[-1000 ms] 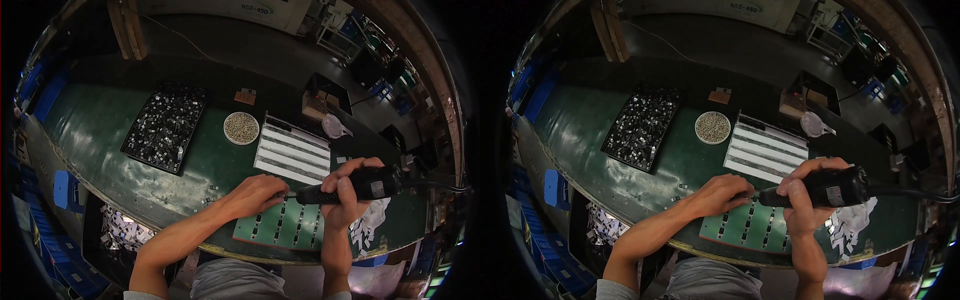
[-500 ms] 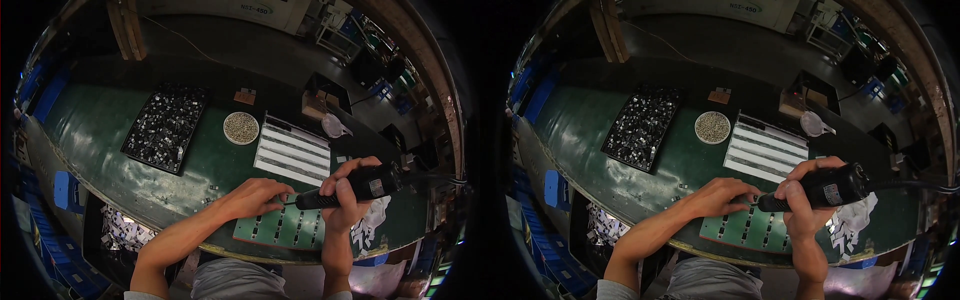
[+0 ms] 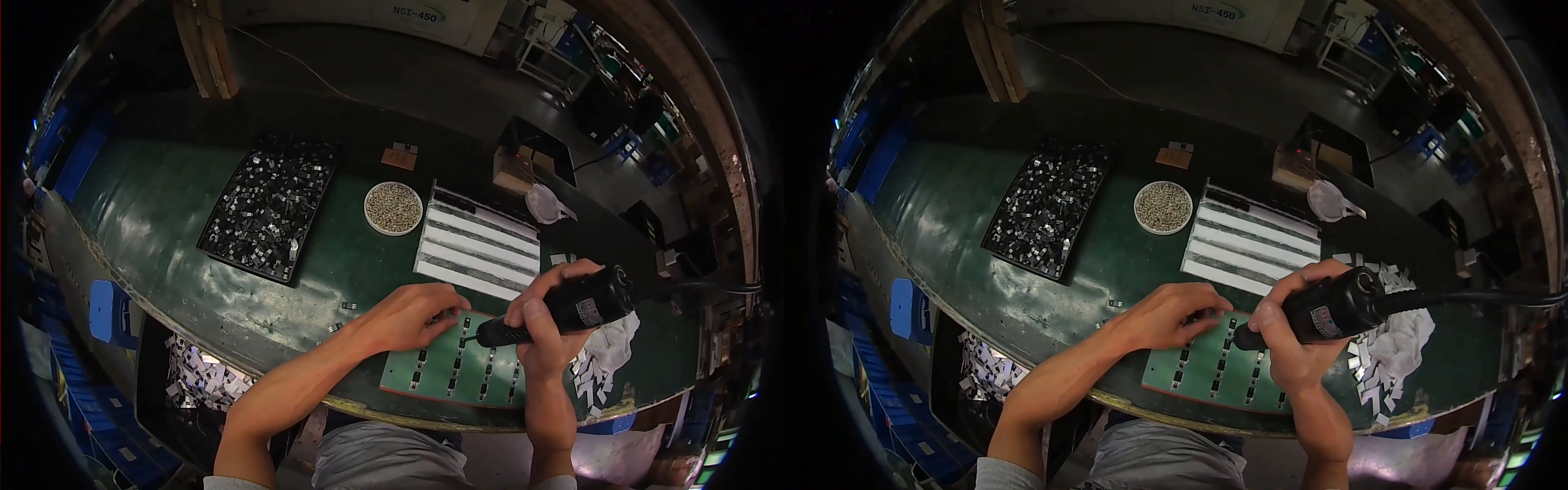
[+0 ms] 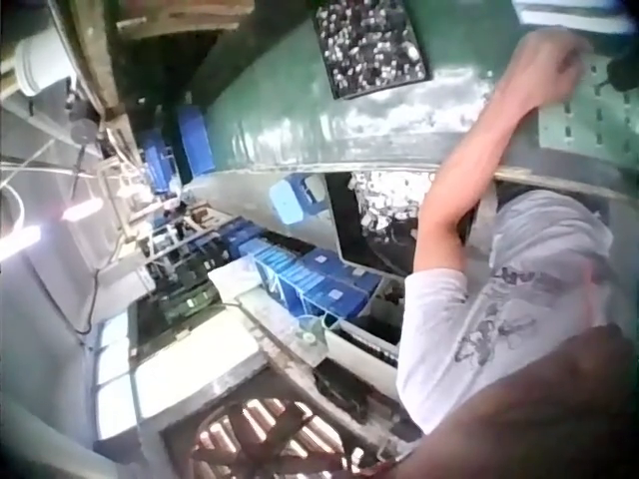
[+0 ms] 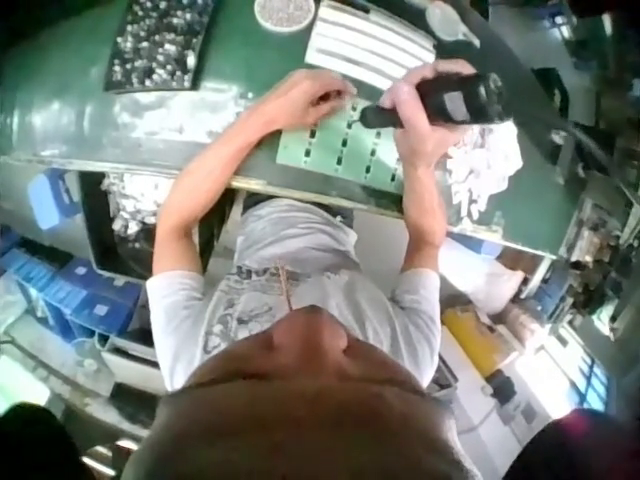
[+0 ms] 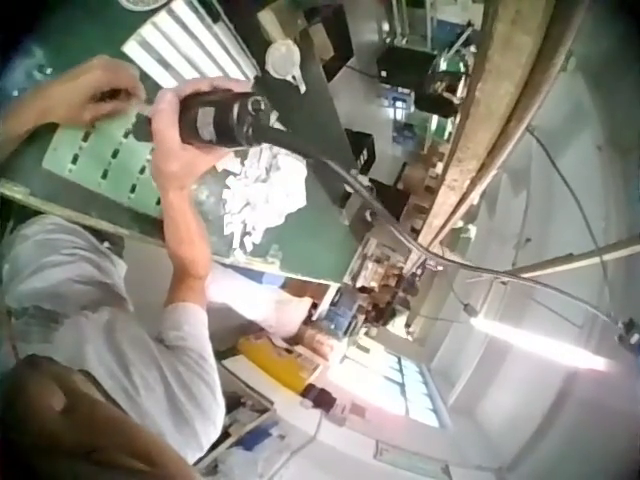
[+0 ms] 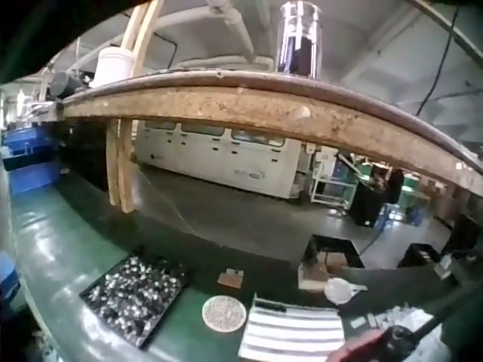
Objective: The person assembles small metal plates and electronic components into a green template, fastening them with screws using an electric screwdriver.
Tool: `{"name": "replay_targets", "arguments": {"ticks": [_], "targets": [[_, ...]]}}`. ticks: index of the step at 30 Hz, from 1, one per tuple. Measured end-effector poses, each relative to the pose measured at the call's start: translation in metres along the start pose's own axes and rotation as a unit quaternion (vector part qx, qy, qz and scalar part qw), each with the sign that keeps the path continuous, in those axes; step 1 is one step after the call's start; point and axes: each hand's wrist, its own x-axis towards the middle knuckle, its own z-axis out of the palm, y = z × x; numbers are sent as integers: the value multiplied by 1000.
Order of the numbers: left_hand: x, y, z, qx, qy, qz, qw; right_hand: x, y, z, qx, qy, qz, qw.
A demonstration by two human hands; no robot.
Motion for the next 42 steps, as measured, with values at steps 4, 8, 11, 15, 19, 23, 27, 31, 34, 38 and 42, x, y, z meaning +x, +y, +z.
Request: {"name": "replay_targets", "arguments": {"ticks": [4,8,11,15,19,23,27,31,34,38,42], "targets": [[4,3,-14,-11,36,-60,998,-3,4,-4,-27,-31,-17,999],[15,-18,-44,103,151,-108,977,-5,5,-6,-32,-32,-18,999],[31,-29,-77,218,200,-163,941,-9,1,-5,-30,-31,-8,999],[48,-46,-94,340,145,-238,898,-6,-4,-4,-32,-56,-4,998],[62,-54,-86,355,141,-233,895,-2,-18,-7,-42,-48,-82,995],[68,-72,-85,338,151,-193,909,1,-18,-8,0,-4,-67,998],[66,-71,-85,331,158,-174,914,4,-16,-12,-42,-35,-103,993],[64,-64,-85,318,179,-147,919,4,-17,-9,-15,-12,-94,995],[62,-62,-87,310,185,-122,925,4,-17,-9,-8,-17,-98,995],[58,-59,-92,307,200,-88,926,4,-17,-6,28,-19,-95,995],[57,-58,-93,310,191,-88,927,5,-15,-8,19,-21,-99,995]]}}
